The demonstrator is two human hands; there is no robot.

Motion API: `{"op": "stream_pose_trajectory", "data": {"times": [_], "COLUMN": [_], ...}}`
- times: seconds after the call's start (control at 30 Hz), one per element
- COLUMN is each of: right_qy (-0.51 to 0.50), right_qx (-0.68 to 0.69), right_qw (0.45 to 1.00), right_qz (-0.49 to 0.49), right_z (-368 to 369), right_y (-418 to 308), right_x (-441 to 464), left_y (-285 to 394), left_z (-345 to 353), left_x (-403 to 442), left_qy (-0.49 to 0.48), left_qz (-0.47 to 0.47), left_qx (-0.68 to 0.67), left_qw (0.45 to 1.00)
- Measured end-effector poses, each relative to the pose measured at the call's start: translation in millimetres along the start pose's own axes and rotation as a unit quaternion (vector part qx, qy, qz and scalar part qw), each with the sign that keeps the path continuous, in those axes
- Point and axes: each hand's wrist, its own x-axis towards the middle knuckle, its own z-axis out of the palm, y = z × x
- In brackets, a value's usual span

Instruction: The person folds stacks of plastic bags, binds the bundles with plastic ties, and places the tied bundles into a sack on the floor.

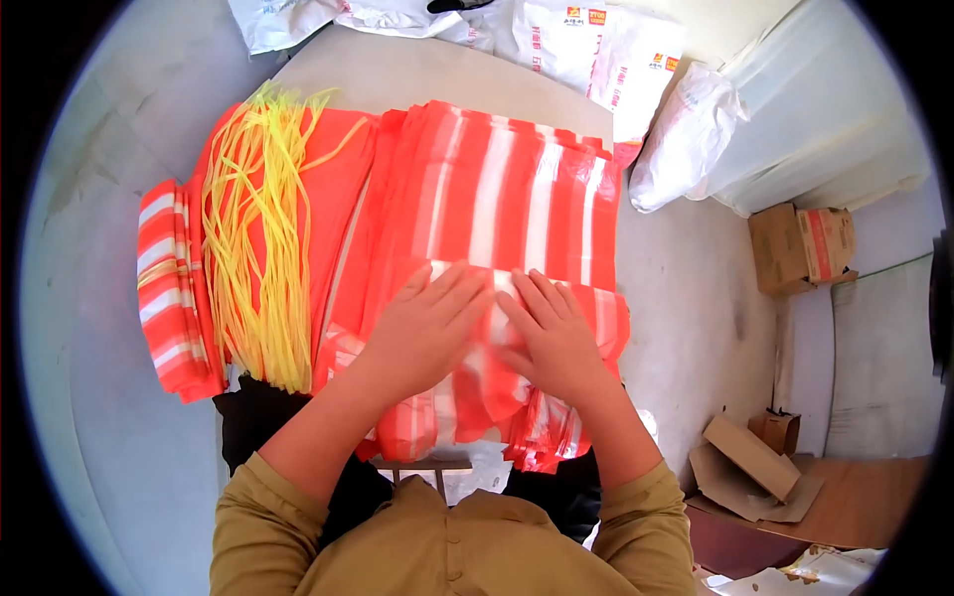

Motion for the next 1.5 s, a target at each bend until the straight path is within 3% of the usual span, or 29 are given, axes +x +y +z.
{"op": "stream_pose_trajectory", "data": {"times": [0.2, 0.4, 0.47, 0.57, 0.67, 0.7, 0.8, 0.9, 1.07, 1.1, 1.3, 1.4, 1.5], "right_qy": [-0.026, -0.001, -0.004, -0.045, 0.031, 0.054, 0.101, 0.111, 0.138, 0.131, 0.077, 0.071, 0.111], "right_qx": [0.008, -0.072, -0.089, -0.076, -0.001, 0.159, 0.351, 0.452, 0.536, 0.518, 0.461, 0.441, 0.430], "right_qw": [1.000, 0.997, 0.995, 0.984, 0.982, 0.952, 0.876, 0.808, 0.746, 0.760, 0.822, 0.830, 0.830], "right_qz": [-0.007, 0.028, 0.047, 0.152, 0.186, 0.255, 0.315, 0.361, 0.370, 0.370, 0.327, 0.335, 0.337], "right_z": [2, -12, -19, -44, -72, -72, -67, -19, 10, 9, -5, -6, 3], "right_y": [12, 32, 43, 41, 41, 49, 63, 81, 95, 93, 86, 86, 91], "right_x": [5, -22, -36, -39, -43, -44, -40, -45, -59, -61, -52, -48, -49], "left_y": [-11, -20, -26, -28, -20, -18, -30, -37, -44, -43, -51, -45, -36], "left_z": [2, 9, 5, -7, -42, -51, -56, -49, -41, -42, -34, -40, -50], "left_x": [1, -7, -8, -10, -14, -17, -26, -34, -47, -46, -57, -54, -49], "left_qy": [-0.036, 0.015, 0.024, 0.021, -0.010, -0.025, -0.082, -0.100, -0.048, -0.043, -0.005, -0.010, -0.033], "left_qz": [-0.021, -0.023, -0.021, -0.031, -0.107, -0.142, -0.333, -0.398, -0.391, -0.397, -0.227, -0.124, -0.111], "left_qx": [0.036, 0.061, 0.070, 0.014, -0.121, -0.173, -0.436, -0.435, -0.404, -0.392, -0.215, -0.193, -0.195], "left_qw": [0.998, 0.998, 0.997, 0.999, 0.987, 0.974, 0.832, 0.802, 0.826, 0.829, 0.950, 0.973, 0.974]}}
